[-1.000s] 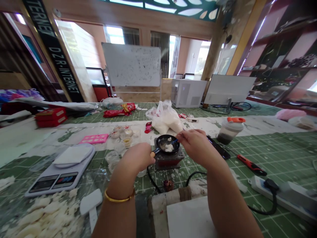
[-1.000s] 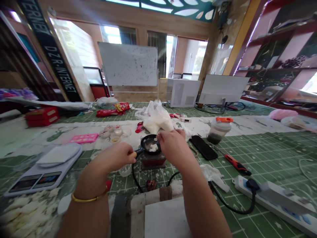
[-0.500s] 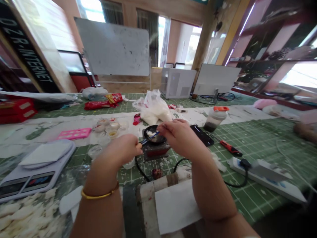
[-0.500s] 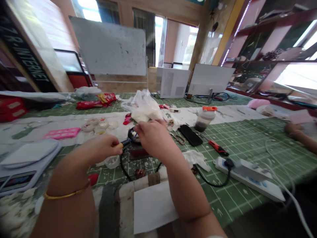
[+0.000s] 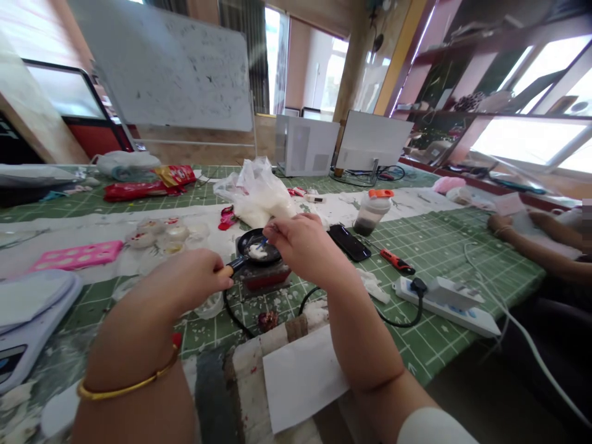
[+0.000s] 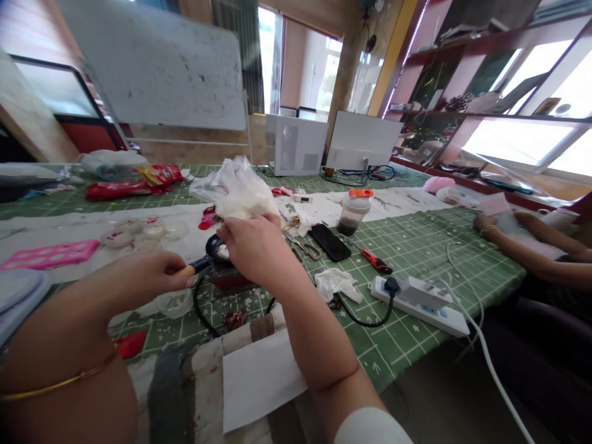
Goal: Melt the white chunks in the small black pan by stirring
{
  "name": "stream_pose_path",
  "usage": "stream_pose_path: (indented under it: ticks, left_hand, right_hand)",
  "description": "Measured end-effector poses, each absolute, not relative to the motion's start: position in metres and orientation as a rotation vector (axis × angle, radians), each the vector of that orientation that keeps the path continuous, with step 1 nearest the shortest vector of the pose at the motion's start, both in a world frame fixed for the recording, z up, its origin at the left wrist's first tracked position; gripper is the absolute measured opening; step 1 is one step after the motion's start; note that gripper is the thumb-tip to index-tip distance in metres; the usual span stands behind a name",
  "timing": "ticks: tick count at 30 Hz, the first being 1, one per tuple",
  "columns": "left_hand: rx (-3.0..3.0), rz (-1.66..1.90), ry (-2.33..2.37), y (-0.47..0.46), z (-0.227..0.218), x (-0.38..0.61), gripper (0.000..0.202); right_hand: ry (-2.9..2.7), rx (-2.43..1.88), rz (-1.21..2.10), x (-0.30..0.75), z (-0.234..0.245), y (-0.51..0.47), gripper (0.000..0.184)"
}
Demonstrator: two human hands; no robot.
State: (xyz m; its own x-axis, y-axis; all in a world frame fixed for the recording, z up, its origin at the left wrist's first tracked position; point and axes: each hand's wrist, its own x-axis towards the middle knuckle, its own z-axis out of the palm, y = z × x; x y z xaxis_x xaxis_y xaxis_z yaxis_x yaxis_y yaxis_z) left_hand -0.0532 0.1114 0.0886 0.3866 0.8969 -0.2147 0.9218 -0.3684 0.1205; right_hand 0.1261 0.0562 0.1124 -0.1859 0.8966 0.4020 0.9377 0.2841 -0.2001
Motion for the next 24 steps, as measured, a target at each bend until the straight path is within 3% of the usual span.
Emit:
stream_pose_path:
  ticks: [24]
  left_hand:
    - [2.399, -0.087, 1.693, 0.098, 0.099, -0.057, 0.028]
  right_hand:
    - [-2.080, -1.731, -0.135, 0.128, 0.114, 0.060, 0.027]
